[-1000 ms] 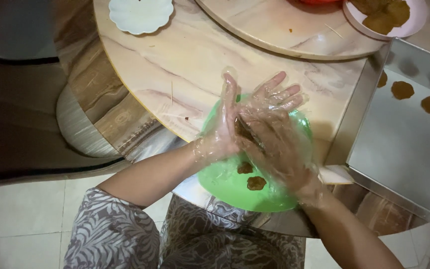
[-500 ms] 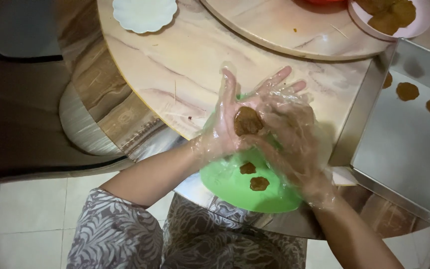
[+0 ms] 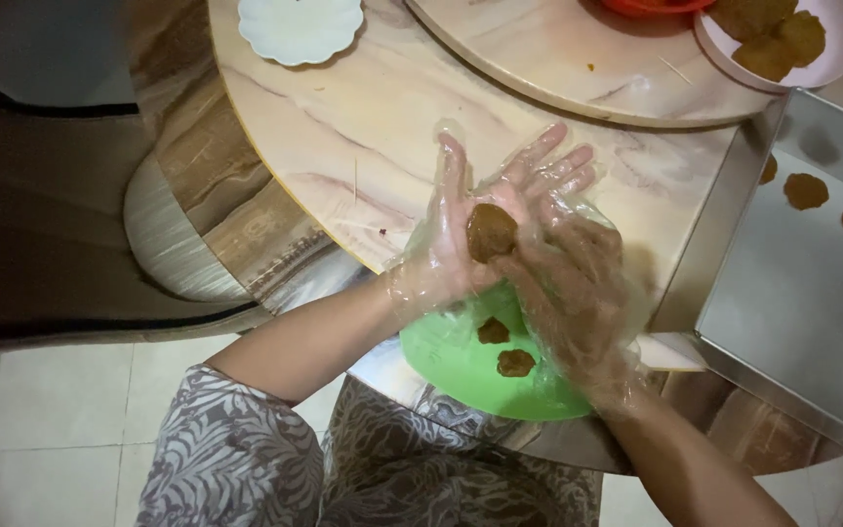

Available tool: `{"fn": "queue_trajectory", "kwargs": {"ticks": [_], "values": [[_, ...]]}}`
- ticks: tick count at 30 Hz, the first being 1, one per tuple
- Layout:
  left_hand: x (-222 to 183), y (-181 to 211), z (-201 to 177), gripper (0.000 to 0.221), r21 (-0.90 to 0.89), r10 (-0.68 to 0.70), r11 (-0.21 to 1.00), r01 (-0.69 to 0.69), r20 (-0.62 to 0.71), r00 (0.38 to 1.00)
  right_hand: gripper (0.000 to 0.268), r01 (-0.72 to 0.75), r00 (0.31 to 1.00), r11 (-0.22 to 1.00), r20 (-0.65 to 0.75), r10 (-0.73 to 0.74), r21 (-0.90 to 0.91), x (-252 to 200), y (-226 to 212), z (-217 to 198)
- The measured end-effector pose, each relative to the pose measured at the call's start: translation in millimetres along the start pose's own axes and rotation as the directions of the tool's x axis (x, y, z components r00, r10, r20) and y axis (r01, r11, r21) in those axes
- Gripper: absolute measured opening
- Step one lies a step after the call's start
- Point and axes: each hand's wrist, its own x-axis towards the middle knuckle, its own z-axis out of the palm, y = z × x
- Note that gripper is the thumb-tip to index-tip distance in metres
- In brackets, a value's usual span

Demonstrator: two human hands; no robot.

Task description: The person is manually shaping small balls of brown dough and arranging them in rows on a metal baking tray.

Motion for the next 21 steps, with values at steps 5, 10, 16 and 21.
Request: {"fn": "queue_trajectory", "kwargs": {"ticks": [5,10,16,21], "values": [[2.9,-1.9,-5.9,0.102,-0.009,0.033,0.999,-0.033,0.006,0.999,0.025,0.135,0.99,0.986,0.052,-0.131,-0.094,0.1,2.2,0.1],[4.6,-2.3,1.2,0.106,-0.023,0.016,1.0,-0.017,-0.025,1.0,0.029,-0.277,0.952,0.813,0.03,0.305,0.512,-65.4,28.9,21.2],[0.9,-1.6,-8.6,0.1,-0.045,-0.03,0.999,0.032,0.045,0.999,0.054,-0.372,0.927,0.761,0.18,0.327,0.531,-4.9,4.4,-10.5],[-3.1,-1.3,4.4,0.097,-0.085,-0.049,0.995,0.051,0.026,0.998,0.065,-0.1,0.954,0.989,0.272,0.126,-0.11,-1.2,7.7,-10.6]]}}
